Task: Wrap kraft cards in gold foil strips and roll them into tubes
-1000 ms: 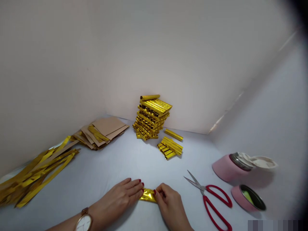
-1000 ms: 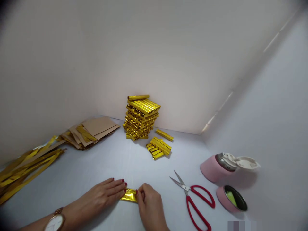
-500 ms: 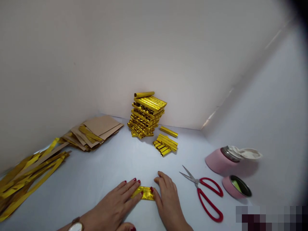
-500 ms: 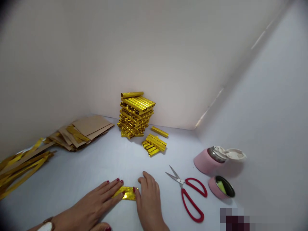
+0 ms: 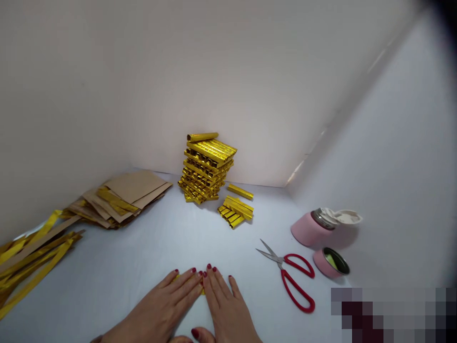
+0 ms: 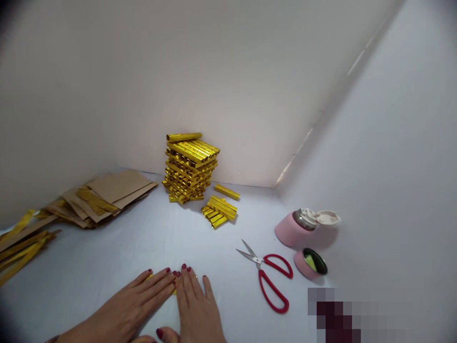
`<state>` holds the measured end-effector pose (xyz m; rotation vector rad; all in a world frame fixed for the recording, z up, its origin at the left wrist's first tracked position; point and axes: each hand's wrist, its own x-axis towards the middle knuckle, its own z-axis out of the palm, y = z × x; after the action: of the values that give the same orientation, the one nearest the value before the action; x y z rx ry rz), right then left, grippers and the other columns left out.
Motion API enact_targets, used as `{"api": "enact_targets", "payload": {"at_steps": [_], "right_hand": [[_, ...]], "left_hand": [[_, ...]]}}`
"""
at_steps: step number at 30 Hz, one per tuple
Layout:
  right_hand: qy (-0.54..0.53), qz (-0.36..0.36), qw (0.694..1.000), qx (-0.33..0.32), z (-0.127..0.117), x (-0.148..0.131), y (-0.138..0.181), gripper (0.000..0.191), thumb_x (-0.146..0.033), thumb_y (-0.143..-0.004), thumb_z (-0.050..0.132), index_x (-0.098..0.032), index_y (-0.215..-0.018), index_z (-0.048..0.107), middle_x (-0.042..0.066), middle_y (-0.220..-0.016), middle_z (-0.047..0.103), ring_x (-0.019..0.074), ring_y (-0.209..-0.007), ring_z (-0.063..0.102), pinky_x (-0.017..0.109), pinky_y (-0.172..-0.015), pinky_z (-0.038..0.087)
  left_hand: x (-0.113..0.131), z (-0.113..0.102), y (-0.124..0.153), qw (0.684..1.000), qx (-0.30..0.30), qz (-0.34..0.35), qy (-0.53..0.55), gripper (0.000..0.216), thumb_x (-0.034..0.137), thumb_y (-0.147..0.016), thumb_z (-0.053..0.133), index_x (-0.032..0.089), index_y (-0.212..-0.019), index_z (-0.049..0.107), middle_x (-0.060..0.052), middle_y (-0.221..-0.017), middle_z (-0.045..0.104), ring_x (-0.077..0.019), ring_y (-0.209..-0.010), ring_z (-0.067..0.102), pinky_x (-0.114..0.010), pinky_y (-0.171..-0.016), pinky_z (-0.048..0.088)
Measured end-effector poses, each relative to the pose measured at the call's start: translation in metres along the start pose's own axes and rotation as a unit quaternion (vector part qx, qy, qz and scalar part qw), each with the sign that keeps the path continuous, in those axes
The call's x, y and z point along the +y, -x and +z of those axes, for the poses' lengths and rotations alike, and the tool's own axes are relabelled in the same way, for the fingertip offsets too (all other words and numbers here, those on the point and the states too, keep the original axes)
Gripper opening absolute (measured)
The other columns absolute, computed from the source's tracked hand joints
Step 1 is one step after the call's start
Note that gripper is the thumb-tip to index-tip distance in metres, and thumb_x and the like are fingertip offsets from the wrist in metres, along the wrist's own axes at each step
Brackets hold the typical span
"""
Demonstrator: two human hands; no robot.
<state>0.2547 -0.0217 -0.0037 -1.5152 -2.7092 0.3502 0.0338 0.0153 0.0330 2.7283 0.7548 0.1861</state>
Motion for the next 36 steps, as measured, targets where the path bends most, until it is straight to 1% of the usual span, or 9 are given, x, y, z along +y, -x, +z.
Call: {"api": "enact_targets", "payload": {"at_steps": [6, 10, 15, 17, 20, 23, 25, 30, 36], "right_hand": [[0.006, 0.030, 1.000, -0.005, -0.003, 0.012, 0.010, 0.076, -0.050, -0.087, 0.047, -0.014, -0.147, 0.018, 0.011, -0.149, 0.017, 0.0312, -0.136, 0.024, 0.057, -0.104, 0.031], [0.029, 0.043, 0.999, 0.017, -0.005, 0.017, 0.019, 0.070, -0.043, -0.088, 0.048, -0.012, -0.145, 0.024, 0.012, -0.147, 0.023, 0.0331, -0.134, 0.031, 0.059, -0.100, 0.035], [0.031, 0.074, 0.997, 0.001, -0.022, 0.023, 0.030, 0.063, -0.040, -0.090, 0.045, -0.009, -0.143, 0.030, 0.014, -0.147, 0.026, 0.0329, -0.133, 0.032, 0.060, -0.099, 0.037], [0.017, 0.090, 0.996, 0.001, -0.033, 0.020, 0.025, 0.059, -0.038, -0.093, 0.040, -0.009, -0.144, 0.028, 0.013, -0.148, 0.024, 0.0302, -0.135, 0.028, 0.057, -0.101, 0.035], [0.015, 0.120, 0.991, 0.057, -0.045, 0.011, 0.000, 0.055, -0.032, -0.097, 0.031, -0.010, -0.146, 0.021, 0.011, -0.151, 0.016, 0.0264, -0.139, 0.017, 0.053, -0.107, 0.028], [0.027, 0.128, 0.988, 0.087, -0.041, 0.003, -0.030, 0.056, -0.021, -0.094, 0.031, -0.014, -0.148, 0.017, 0.007, -0.153, 0.010, 0.0246, -0.140, 0.013, 0.052, -0.109, 0.024], [0.027, 0.113, 0.990, 0.085, -0.031, 0.002, -0.043, 0.055, -0.020, -0.094, 0.031, -0.017, -0.148, 0.018, 0.006, -0.153, 0.011, 0.0242, -0.140, 0.014, 0.053, -0.108, 0.024], [0.024, 0.114, 0.991, 0.072, -0.015, 0.009, -0.045, 0.053, -0.026, -0.097, 0.028, -0.018, -0.148, 0.015, 0.005, -0.153, 0.013, 0.0233, -0.140, 0.015, 0.054, -0.107, 0.025], [0.020, 0.119, 0.991, 0.062, -0.022, 0.009, -0.043, 0.052, -0.027, -0.097, 0.028, -0.019, -0.147, 0.018, 0.005, -0.152, 0.016, 0.0232, -0.140, 0.017, 0.054, -0.106, 0.026]], "left_hand": [[0.001, -0.001, 0.000, 0.999, -0.026, -0.014, 0.029, 0.072, 0.055, -0.092, 0.044, 0.025, -0.149, 0.011, -0.010, -0.150, 0.024, -0.0316, -0.135, 0.027, -0.054, -0.105, 0.029], [0.001, -0.001, 0.000, 0.999, -0.014, -0.008, 0.044, 0.071, 0.055, -0.093, 0.042, 0.026, -0.149, 0.008, -0.009, -0.150, 0.026, -0.0318, -0.135, 0.027, -0.055, -0.106, 0.028], [-0.001, 0.000, -0.002, 0.998, -0.024, -0.009, 0.053, 0.070, 0.056, -0.093, 0.043, 0.026, -0.149, 0.013, -0.010, -0.150, 0.025, -0.0326, -0.135, 0.026, -0.055, -0.106, 0.026], [-0.002, 0.002, -0.002, 0.998, -0.023, -0.009, 0.057, 0.068, 0.056, -0.092, 0.044, 0.029, -0.148, 0.017, -0.009, -0.150, 0.025, -0.0333, -0.136, 0.025, -0.056, -0.106, 0.026], [-0.002, 0.003, -0.002, 0.998, -0.016, -0.008, 0.061, 0.067, 0.055, -0.091, 0.048, 0.032, -0.147, 0.019, -0.007, -0.150, 0.026, -0.0335, -0.135, 0.026, -0.057, -0.106, 0.026], [-0.001, 0.000, -0.004, 0.998, -0.038, -0.016, 0.050, 0.069, 0.054, -0.091, 0.048, 0.029, -0.147, 0.019, -0.009, -0.150, 0.026, -0.0341, -0.135, 0.027, -0.058, -0.105, 0.027], [0.000, -0.002, -0.004, 0.998, -0.047, -0.021, 0.044, 0.069, 0.054, -0.091, 0.048, 0.026, -0.148, 0.020, -0.011, -0.149, 0.027, -0.0340, -0.135, 0.027, -0.058, -0.104, 0.027], [0.001, -0.005, -0.002, 0.997, -0.047, -0.015, 0.057, 0.071, 0.053, -0.093, 0.046, 0.025, -0.149, 0.012, -0.011, -0.149, 0.026, -0.0312, -0.136, 0.027, -0.056, -0.106, 0.026], [-0.014, -0.014, 0.016, 0.996, -0.025, 0.003, 0.083, 0.064, 0.045, -0.096, 0.044, 0.031, -0.148, 0.009, -0.005, -0.149, 0.028, -0.0254, -0.135, 0.030, -0.048, -0.110, 0.022]]}}
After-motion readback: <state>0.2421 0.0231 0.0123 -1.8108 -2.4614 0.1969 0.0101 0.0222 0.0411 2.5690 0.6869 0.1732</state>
